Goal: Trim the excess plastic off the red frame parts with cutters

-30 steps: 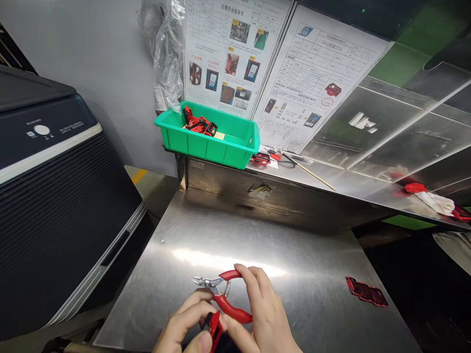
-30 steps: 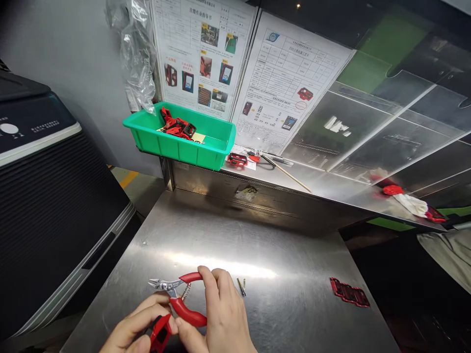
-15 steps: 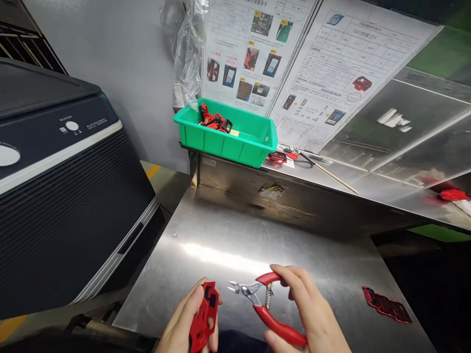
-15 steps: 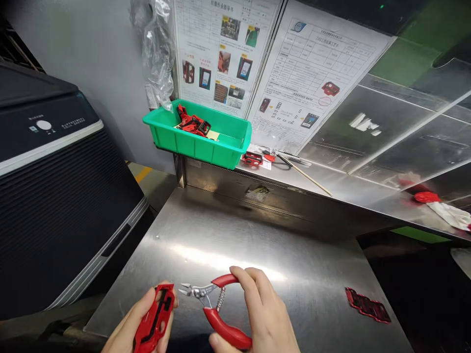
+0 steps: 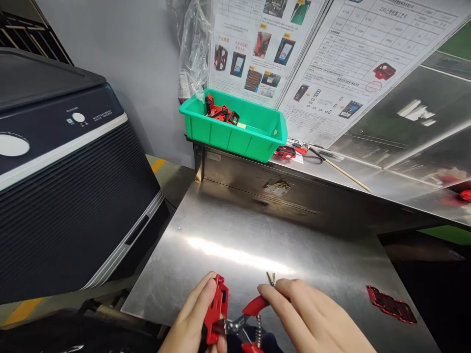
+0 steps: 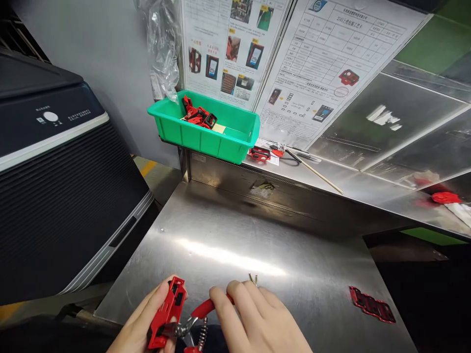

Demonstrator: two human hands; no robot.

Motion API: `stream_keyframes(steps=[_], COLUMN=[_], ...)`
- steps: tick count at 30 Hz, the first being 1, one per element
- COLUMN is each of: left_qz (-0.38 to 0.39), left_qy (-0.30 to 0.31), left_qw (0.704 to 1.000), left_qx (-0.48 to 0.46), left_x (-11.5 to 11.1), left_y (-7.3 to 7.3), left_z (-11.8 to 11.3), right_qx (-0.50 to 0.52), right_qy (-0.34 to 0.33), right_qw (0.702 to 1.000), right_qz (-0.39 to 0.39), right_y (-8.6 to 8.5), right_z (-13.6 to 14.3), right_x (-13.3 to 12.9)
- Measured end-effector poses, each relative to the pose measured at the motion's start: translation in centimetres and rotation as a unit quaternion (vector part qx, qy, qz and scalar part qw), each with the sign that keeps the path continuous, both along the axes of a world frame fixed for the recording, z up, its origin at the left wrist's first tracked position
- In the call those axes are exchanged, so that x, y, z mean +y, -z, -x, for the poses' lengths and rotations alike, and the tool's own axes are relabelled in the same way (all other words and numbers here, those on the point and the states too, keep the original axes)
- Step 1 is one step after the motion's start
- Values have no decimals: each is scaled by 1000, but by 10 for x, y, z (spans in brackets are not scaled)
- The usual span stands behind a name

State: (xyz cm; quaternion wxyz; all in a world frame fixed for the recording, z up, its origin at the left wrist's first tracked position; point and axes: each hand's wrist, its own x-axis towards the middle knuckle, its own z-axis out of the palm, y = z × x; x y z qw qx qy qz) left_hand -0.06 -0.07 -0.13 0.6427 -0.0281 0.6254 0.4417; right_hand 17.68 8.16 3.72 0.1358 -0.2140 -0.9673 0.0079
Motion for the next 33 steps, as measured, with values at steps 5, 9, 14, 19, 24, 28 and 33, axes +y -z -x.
stream_keyframes(steps=[5, 9, 14, 19, 24, 28, 33], left_qz=[-24, -17, -25, -33, -39, -50, -42], left_qy=[9, 1, -6, -17, 5, -4, -12], left_qw=[1000, 1000, 999, 999, 999, 998, 998], left_qx=[-12, -26, -23, -27, -28, -37, -41], left_x=[-4, -6, -8, -8, -7, -6, -6], left_y=[6, 8, 12, 12, 11, 11, 12], left_z=[2, 2, 1, -1, -2, -2, -2], right_qx=[-11, -45, -71, -108, -127, -135, -127], right_qy=[-27, -50, -61, -69, -56, -47, -42], right_qw=[999, 998, 995, 990, 986, 985, 987], right_qz=[-24, 14, 38, 60, 98, 100, 83], right_y=[-9, -11, -12, -13, -22, -27, -24], right_z=[12, 13, 14, 16, 20, 26, 29], right_x=[7, 9, 10, 13, 16, 17, 15])
